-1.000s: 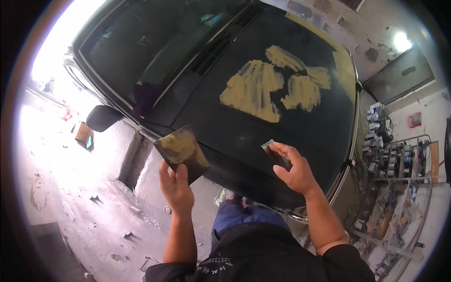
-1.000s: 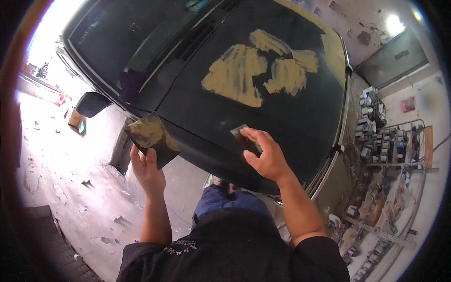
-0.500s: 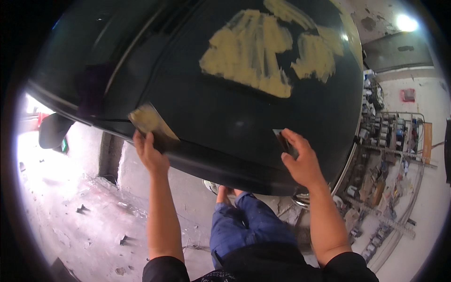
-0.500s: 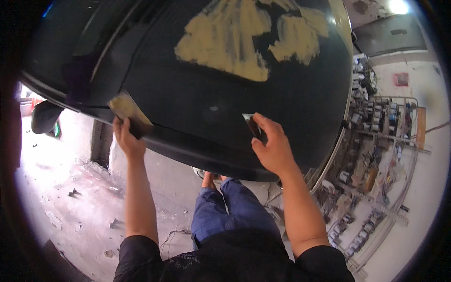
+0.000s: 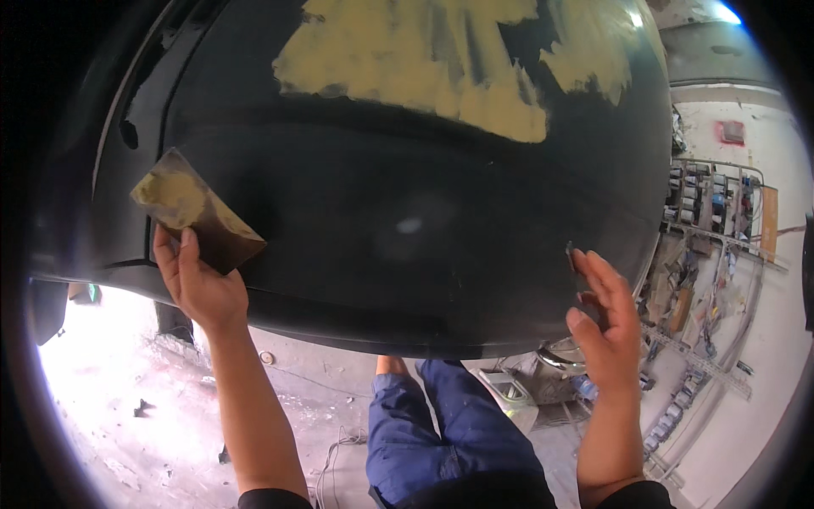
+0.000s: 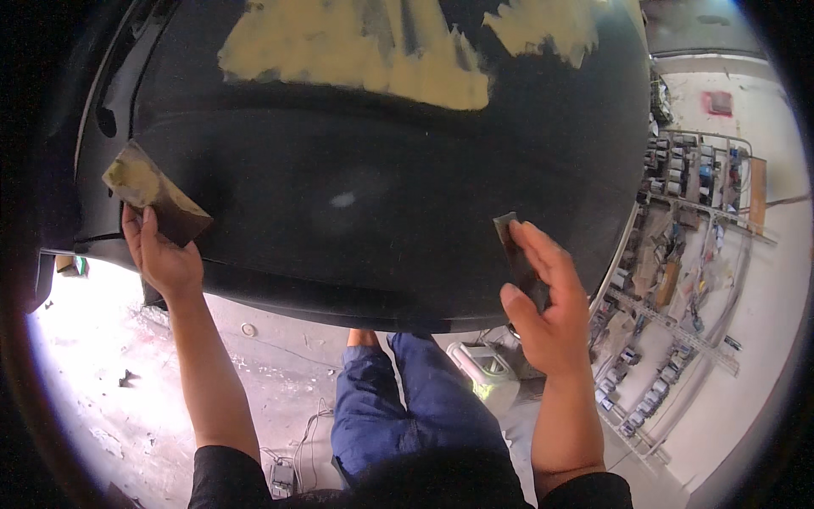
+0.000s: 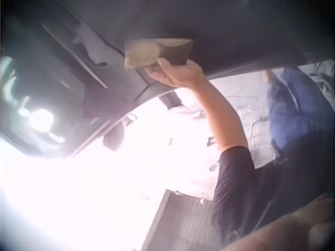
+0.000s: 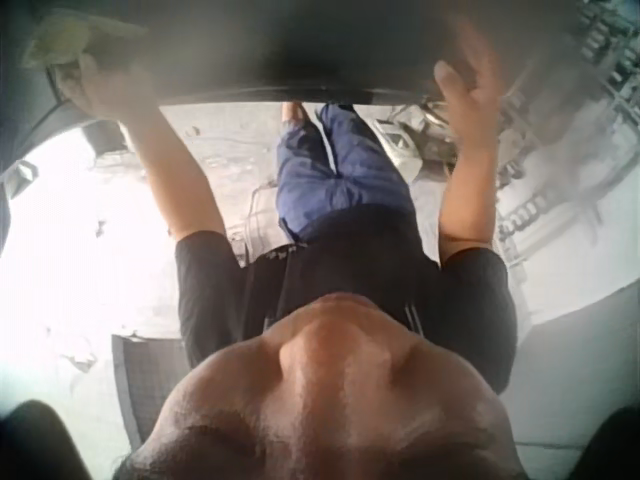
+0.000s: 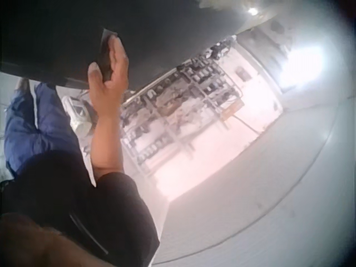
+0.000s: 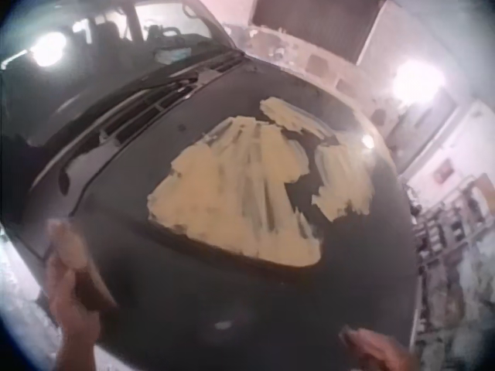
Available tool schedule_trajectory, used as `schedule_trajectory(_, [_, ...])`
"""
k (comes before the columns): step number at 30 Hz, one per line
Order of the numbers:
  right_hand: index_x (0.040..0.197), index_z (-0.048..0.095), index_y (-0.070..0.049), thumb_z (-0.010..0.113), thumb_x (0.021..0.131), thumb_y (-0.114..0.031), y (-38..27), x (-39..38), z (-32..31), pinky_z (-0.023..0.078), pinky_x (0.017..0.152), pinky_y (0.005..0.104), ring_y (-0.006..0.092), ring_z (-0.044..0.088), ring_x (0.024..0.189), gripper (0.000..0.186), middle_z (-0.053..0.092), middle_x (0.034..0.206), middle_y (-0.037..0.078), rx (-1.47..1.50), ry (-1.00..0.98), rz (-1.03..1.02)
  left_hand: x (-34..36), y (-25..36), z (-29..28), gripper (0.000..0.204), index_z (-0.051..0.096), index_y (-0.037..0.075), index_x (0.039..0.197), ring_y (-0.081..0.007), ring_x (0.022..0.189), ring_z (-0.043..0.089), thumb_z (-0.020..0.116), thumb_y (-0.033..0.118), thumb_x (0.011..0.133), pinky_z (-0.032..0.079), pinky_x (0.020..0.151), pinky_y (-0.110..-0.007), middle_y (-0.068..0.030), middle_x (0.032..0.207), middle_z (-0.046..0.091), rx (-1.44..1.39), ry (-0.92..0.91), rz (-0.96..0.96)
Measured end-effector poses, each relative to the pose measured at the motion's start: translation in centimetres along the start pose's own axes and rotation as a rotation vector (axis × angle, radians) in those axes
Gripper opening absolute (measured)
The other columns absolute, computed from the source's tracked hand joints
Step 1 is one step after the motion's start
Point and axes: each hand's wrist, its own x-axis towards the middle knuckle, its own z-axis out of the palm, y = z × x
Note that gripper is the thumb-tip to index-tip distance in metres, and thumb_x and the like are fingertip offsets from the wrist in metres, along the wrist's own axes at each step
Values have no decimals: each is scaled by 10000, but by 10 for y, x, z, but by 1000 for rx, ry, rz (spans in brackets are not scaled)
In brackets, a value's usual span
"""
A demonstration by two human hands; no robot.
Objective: The person applies body filler to the hood of a dark-colored car using a putty knife and a metal mixing card. They spread the filler in several strokes across the hood surface, then briefly touch the area with their hand before continuing to apply more filler.
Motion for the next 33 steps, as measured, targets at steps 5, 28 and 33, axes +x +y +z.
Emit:
schedule_trajectory(5, [1356, 429, 5, 622, 842, -147, 14, -4, -8, 377, 1037, 347, 283, 492, 1274, 570, 513, 1349, 209, -35, 89, 18, -2, -4, 11, 396, 401, 1, 1337, -223, 1167, 508, 456, 79, 952, 404, 1009, -359, -129, 1267, 515, 29, 33, 1])
schedule_trajectory(28, [1398, 354, 60, 618, 835, -181, 3, -56, -92, 365, 1048, 372, 268, 422, 1320, 667, 413, 1428, 217, -23, 479, -137, -165, -60, 145, 356, 476, 6, 1238, -409, 1069, 555, 548, 141, 918, 454, 906, -425, -233, 1181, 546, 504, -809, -152])
schedule_trajectory(33, [1393, 370, 42, 637, 836, -201, 11, -64, -87, 362, 1049, 366, 273, 436, 1314, 664, 443, 1413, 206, -39, 432, -118, 8, 1, 41, 318, 480, 9, 1244, -261, 1070, 532, 465, 155, 963, 421, 947, -369, -152, 1170, 526, 1070, -95, 341])
